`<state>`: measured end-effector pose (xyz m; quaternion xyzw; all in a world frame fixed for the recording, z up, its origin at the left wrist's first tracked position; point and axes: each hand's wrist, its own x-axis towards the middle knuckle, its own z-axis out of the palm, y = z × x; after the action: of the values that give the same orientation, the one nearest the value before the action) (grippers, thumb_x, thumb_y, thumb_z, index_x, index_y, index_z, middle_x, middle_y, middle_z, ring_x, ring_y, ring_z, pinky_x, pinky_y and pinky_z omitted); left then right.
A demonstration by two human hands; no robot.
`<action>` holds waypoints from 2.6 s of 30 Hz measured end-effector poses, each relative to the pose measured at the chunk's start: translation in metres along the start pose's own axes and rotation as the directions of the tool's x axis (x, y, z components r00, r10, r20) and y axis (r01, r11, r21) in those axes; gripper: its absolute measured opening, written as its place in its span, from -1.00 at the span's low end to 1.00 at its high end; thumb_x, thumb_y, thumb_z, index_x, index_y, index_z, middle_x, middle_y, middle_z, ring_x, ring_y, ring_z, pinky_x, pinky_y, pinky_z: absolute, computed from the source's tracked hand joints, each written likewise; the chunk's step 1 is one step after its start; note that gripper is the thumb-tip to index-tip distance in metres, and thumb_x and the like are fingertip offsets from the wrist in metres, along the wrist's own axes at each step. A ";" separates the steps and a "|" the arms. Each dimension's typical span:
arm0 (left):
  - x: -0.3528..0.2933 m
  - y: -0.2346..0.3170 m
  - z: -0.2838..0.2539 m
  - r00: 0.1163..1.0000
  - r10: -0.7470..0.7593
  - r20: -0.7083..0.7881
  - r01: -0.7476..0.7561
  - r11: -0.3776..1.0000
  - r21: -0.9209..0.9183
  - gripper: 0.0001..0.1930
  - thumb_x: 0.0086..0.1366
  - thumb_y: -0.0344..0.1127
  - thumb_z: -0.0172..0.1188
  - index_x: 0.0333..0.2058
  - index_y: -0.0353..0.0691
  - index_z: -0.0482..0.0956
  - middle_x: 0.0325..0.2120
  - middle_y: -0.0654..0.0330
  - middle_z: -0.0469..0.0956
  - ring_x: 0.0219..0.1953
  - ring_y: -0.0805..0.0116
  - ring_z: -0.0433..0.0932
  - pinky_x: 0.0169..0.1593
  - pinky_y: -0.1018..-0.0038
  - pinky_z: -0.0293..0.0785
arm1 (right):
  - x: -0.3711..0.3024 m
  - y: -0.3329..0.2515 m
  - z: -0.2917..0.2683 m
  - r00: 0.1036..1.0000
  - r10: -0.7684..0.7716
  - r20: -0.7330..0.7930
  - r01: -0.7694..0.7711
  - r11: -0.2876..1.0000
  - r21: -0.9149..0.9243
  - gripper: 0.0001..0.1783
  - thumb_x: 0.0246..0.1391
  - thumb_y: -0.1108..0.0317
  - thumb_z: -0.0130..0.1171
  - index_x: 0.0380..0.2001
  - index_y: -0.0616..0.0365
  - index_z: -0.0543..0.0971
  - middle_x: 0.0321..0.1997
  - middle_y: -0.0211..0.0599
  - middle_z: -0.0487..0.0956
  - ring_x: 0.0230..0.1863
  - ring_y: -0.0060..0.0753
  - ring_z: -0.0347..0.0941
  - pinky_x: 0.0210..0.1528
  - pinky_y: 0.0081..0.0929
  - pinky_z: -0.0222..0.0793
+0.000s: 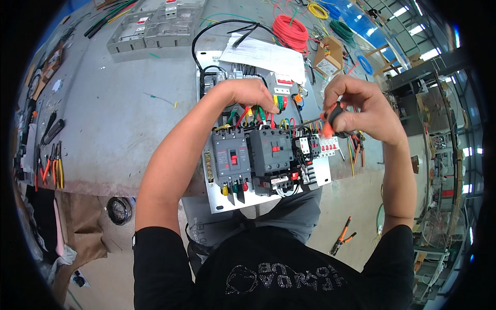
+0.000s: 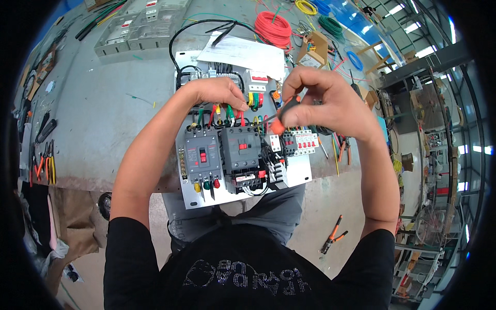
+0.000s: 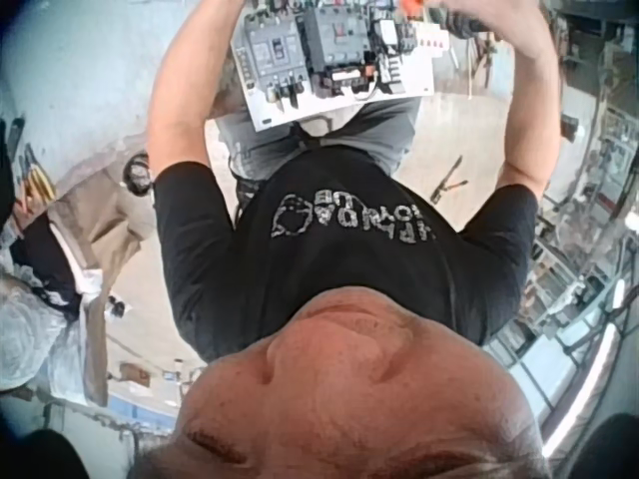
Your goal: The person strips and connects colored wires to terminals on an electrical control panel using pliers and a screwdriver. They repeatedly strip wire ends, insert them into terminal blocks, and tighten connections while working at a bench in a workshop.
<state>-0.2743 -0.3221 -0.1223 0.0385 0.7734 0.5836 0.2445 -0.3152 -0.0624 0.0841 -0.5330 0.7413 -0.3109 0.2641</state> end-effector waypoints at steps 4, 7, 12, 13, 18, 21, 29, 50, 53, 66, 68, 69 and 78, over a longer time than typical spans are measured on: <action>0.006 -0.008 -0.002 1.000 -0.013 0.014 0.012 1.000 0.014 -0.70 0.31 -0.05 0.49 -0.17 -0.16 0.86 -0.36 0.31 0.78 -0.29 0.57 0.66 -0.21 0.52 0.51 | 0.002 -0.007 0.013 0.984 0.033 -0.174 -0.068 0.978 -0.199 -0.66 0.25 0.21 0.48 -0.08 0.16 0.60 -0.41 -0.50 0.54 -0.41 -0.77 0.34 -0.38 -0.65 0.19; 0.006 -0.009 -0.002 0.998 0.066 -0.004 -0.066 0.998 -0.012 -0.70 0.26 -0.10 0.53 -0.19 -0.20 0.86 -0.36 0.26 0.79 -0.40 0.48 0.74 -0.28 0.53 0.55 | 0.008 -0.024 0.036 0.935 0.140 -0.325 -0.162 0.986 -0.042 -0.62 0.35 0.20 0.36 0.13 0.12 0.63 -0.53 -0.60 0.45 -0.49 -0.79 0.28 -0.43 -0.62 0.16; 0.002 -0.004 -0.004 0.998 0.060 0.032 -0.060 0.998 0.014 -0.68 0.30 -0.02 0.49 -0.20 -0.16 0.86 -0.36 0.36 0.78 -0.33 0.59 0.62 -0.24 0.53 0.49 | 0.004 -0.021 0.008 0.963 0.269 -0.026 -0.267 0.962 0.066 -0.43 0.31 0.28 0.38 0.34 0.15 0.55 -0.52 -0.65 0.46 -0.51 -0.83 0.33 -0.43 -0.72 0.18; 0.003 -0.005 -0.004 0.997 0.066 0.035 -0.067 0.998 0.020 -0.67 0.30 -0.01 0.49 -0.20 -0.16 0.86 -0.36 0.36 0.78 -0.33 0.59 0.62 -0.24 0.53 0.49 | 0.002 -0.015 0.007 0.988 0.152 0.038 -0.156 0.965 0.209 -0.33 0.21 0.33 0.47 0.35 0.26 0.52 -0.51 -0.66 0.47 -0.49 -0.85 0.36 -0.41 -0.73 0.22; 0.003 -0.004 -0.004 0.995 0.088 0.036 -0.089 0.996 0.027 -0.67 0.31 -0.01 0.47 -0.21 -0.18 0.86 -0.38 0.36 0.77 -0.33 0.61 0.61 -0.26 0.54 0.47 | 0.000 -0.009 -0.008 0.989 0.145 0.031 -0.146 0.987 0.070 -0.20 -0.03 0.19 0.66 0.26 0.25 0.60 -0.27 -0.43 0.64 -0.29 -0.66 0.50 -0.29 -0.62 0.35; 0.006 -0.005 -0.004 0.993 0.108 0.043 -0.110 0.992 0.056 -0.67 0.32 -0.02 0.47 -0.22 -0.20 0.86 -0.40 0.35 0.77 -0.35 0.62 0.59 -0.27 0.55 0.46 | 0.006 -0.009 -0.004 0.992 -0.093 -0.091 0.058 0.943 -0.326 -0.38 -0.06 0.09 0.68 0.01 0.20 0.73 -0.32 -0.39 0.63 -0.32 -0.54 0.47 -0.34 -0.54 0.31; 0.005 -0.009 -0.007 0.986 0.156 0.054 -0.160 0.984 0.075 -0.66 0.32 -0.06 0.45 -0.22 -0.27 0.85 -0.42 0.33 0.75 -0.37 0.60 0.57 -0.26 0.55 0.44 | 0.010 -0.026 0.021 0.967 0.156 -0.201 -0.207 0.942 -0.263 -0.64 0.32 0.08 0.38 -0.13 0.19 0.77 -0.49 -0.47 0.53 -0.58 -0.66 0.30 -0.50 -0.59 0.19; 0.008 -0.011 -0.006 0.978 0.205 0.040 -0.209 0.965 0.159 -0.68 0.34 -0.13 0.42 -0.16 -0.31 0.83 -0.39 0.23 0.77 -0.32 0.52 0.66 -0.15 0.48 0.56 | 0.020 -0.041 0.029 0.948 0.210 -0.237 -0.294 0.863 -0.411 -0.38 0.34 -0.15 0.23 0.10 0.23 0.65 -0.46 -0.42 0.58 -0.44 -0.62 0.45 -0.36 -0.51 0.31; 0.004 -0.011 -0.007 0.981 0.193 0.022 -0.194 0.968 0.162 -0.67 0.34 -0.13 0.42 -0.15 -0.32 0.82 -0.39 0.22 0.77 -0.33 0.52 0.66 -0.16 0.48 0.55 | 0.026 -0.047 0.022 0.891 0.424 -0.160 -0.447 0.881 -0.156 -0.45 0.51 0.02 0.08 0.27 0.25 0.58 -0.41 -0.48 0.63 -0.44 -0.72 0.45 -0.32 -0.64 0.35; 0.006 -0.008 -0.006 0.974 0.218 0.051 -0.223 0.967 0.125 -0.68 0.35 -0.15 0.41 -0.18 -0.37 0.81 -0.41 0.21 0.76 -0.35 0.50 0.66 -0.20 0.49 0.56 | 0.019 -0.020 -0.021 0.994 0.050 0.095 -0.008 0.917 -0.398 -0.08 -0.25 -0.15 0.71 0.08 0.28 0.66 0.01 -0.05 0.67 -0.02 -0.26 0.66 -0.03 -0.36 0.56; 0.005 -0.007 -0.006 0.980 0.190 0.050 -0.195 0.975 0.105 -0.68 0.36 -0.16 0.41 -0.19 -0.36 0.81 -0.42 0.22 0.76 -0.35 0.50 0.66 -0.20 0.48 0.56 | 0.016 -0.028 -0.013 1.000 0.014 -0.002 -0.013 0.805 -0.594 -0.29 -0.14 -0.25 0.61 -0.23 0.23 0.78 -0.06 -0.05 0.63 -0.06 -0.23 0.60 -0.13 -0.32 0.50; 0.005 -0.008 -0.006 0.979 0.199 0.053 -0.204 0.973 0.107 -0.68 0.36 -0.16 0.41 -0.19 -0.36 0.81 -0.42 0.22 0.75 -0.35 0.50 0.66 -0.19 0.48 0.56 | 0.012 -0.034 -0.007 0.993 0.100 -0.056 -0.113 0.777 -0.620 -0.32 -0.09 -0.24 0.58 -0.30 0.26 0.78 -0.13 -0.08 0.62 -0.15 -0.27 0.57 -0.21 -0.34 0.45; 0.008 -0.010 -0.006 0.976 0.207 0.062 -0.213 0.972 0.103 -0.69 0.36 -0.15 0.41 -0.21 -0.35 0.81 -0.42 0.23 0.75 -0.35 0.52 0.64 -0.18 0.50 0.54 | 0.012 -0.021 0.002 0.959 0.282 0.009 -0.276 0.947 -0.164 -0.57 0.33 0.14 0.40 -0.43 0.36 0.69 -0.64 -0.40 0.40 -0.60 -0.61 0.28 -0.55 -0.42 0.08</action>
<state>-0.2812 -0.3279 -0.1327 0.1481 0.7892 0.5620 0.1983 -0.3043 -0.0795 0.0982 -0.4473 0.8275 -0.2011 0.2735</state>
